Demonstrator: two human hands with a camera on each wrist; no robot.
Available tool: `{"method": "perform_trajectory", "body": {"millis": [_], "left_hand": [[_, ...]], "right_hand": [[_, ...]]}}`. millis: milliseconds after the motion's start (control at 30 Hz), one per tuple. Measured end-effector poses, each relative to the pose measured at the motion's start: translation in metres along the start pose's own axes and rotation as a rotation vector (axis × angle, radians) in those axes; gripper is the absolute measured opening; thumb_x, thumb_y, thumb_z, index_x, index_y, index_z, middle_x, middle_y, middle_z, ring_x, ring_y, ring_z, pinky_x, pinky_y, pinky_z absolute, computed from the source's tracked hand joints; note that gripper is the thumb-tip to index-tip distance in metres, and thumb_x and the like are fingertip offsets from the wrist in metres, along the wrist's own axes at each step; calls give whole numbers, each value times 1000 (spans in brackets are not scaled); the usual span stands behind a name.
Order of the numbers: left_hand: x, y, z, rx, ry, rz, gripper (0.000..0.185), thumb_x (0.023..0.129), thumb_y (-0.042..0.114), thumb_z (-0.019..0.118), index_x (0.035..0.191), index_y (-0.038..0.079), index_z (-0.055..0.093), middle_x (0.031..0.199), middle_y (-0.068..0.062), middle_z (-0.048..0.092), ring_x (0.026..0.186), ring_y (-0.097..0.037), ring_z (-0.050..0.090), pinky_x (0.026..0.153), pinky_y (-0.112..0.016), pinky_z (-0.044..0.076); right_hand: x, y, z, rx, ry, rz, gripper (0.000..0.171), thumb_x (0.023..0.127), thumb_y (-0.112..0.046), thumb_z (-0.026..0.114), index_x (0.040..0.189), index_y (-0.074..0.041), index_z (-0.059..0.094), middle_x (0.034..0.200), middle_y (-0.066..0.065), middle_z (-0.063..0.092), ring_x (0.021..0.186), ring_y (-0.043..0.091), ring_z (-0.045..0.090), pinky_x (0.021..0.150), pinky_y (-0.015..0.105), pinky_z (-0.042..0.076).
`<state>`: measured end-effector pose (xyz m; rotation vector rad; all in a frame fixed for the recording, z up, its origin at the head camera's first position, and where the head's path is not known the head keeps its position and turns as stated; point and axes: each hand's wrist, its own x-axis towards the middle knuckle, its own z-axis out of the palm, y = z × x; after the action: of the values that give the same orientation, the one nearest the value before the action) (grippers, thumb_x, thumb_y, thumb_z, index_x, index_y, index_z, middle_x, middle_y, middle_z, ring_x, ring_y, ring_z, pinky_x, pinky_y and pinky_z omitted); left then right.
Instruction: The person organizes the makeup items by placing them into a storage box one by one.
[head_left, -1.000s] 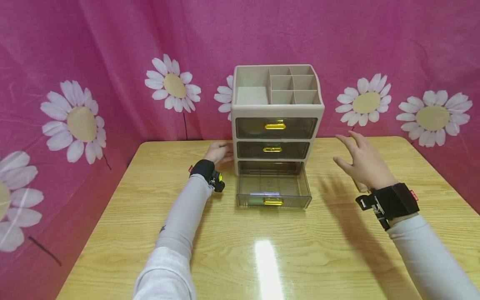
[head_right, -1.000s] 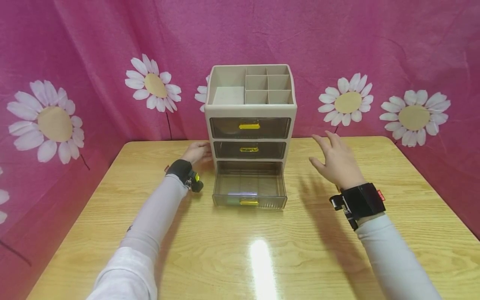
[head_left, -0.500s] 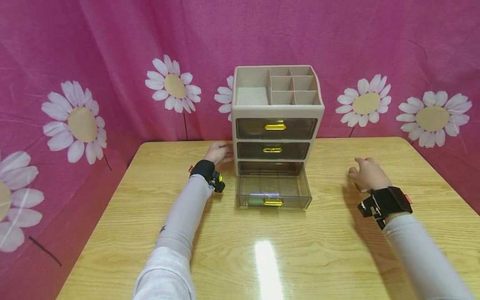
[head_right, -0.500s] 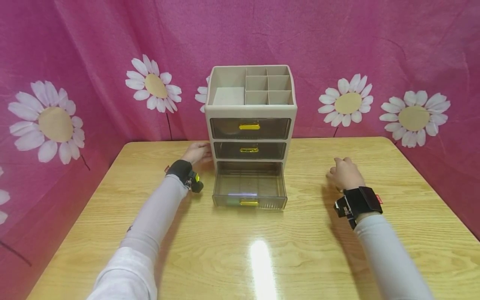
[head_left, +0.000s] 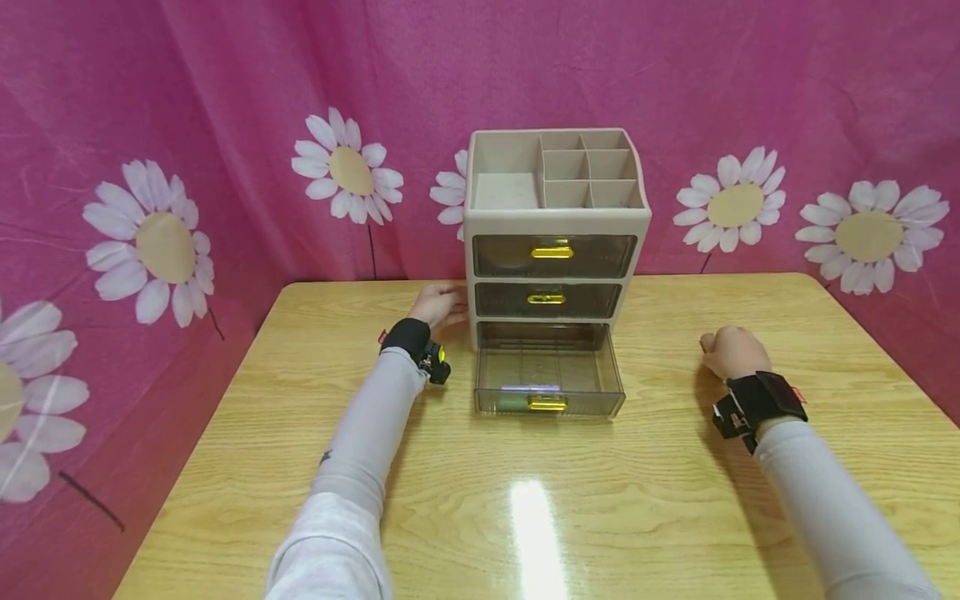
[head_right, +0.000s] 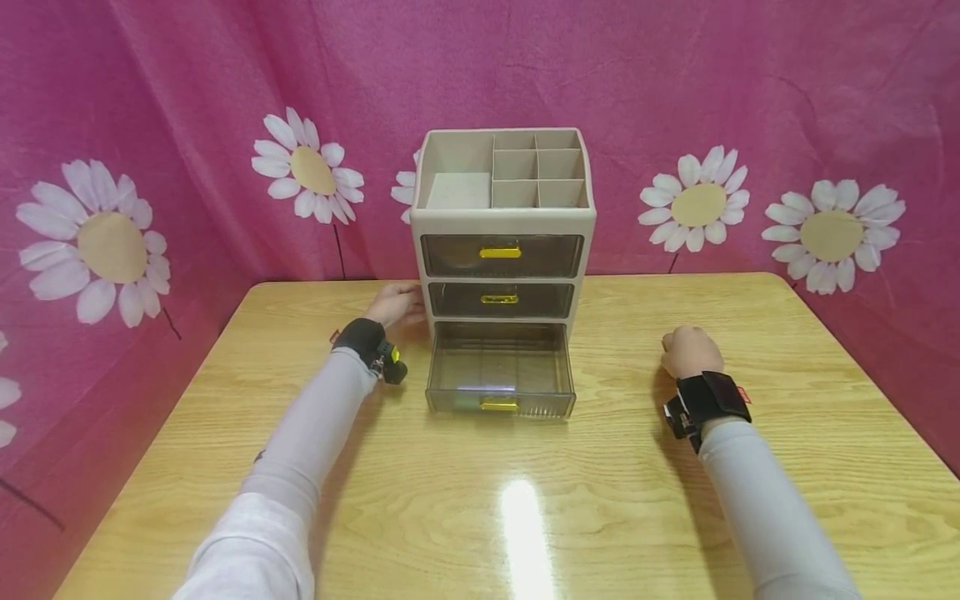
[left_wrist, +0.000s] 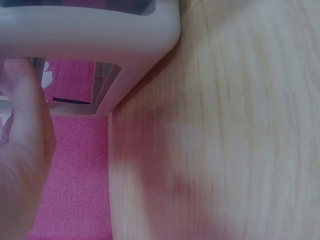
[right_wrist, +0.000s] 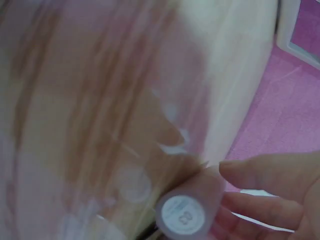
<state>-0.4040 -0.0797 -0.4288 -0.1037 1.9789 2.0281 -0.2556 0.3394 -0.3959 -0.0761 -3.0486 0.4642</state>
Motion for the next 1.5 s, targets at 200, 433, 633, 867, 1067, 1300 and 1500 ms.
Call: {"method": "perform_trajectory", "body": {"millis": [200,433,633,867,1067,1300,1500], "left_hand": [[45,-29,-18,-80,-70,61,38,89,7,57,125,1,51,101,-14,62,86,-25,63,73,-32,54],[-50,34,13,20,11,-46,40,96,3,41,135,-2,39,128,-20,48,109,-27,52,95,-36,44],[-82,52,20,25,5,-44,38,95,1,41,132,-6,42,128,-22,48,108,-28,52,95,-35,44],[-62,40,15,8,2,-45,40,95,2,41,135,-4,39,127,-22,48,106,-27,53,93,-35,45],[-14,9,2,-7,-16,-2,37,94,4,46,131,-3,45,117,-20,56,102,-28,58,87,-36,49],[17,-11,-7,-13,-13,27,35,92,5,51,126,0,51,110,-17,60,95,-25,61,80,-34,52],[-9,5,0,19,9,3,40,93,5,47,133,-1,43,115,-16,57,99,-24,59,83,-32,51]], "right_hand": [[5,-2,2,-45,0,-1,35,85,-7,47,55,-12,32,61,12,44,59,29,41,53,39,36],[9,-1,3,-62,-22,-5,33,81,-4,51,53,-12,34,58,10,42,57,28,41,51,36,33],[9,0,5,-52,-36,35,30,82,-8,45,54,-11,36,62,12,44,59,29,41,54,38,35],[2,-10,-7,24,-10,12,45,94,-23,39,53,-5,47,54,6,48,53,24,45,51,34,36],[-9,-30,-33,113,100,-59,47,95,-30,43,90,14,60,57,13,60,56,27,57,55,40,44],[-21,-59,-64,185,211,-112,50,92,-30,51,110,16,54,86,30,61,69,36,60,64,51,46],[-33,-85,-83,209,288,-209,36,86,-14,61,111,11,57,89,30,61,73,37,60,57,41,47]]}}
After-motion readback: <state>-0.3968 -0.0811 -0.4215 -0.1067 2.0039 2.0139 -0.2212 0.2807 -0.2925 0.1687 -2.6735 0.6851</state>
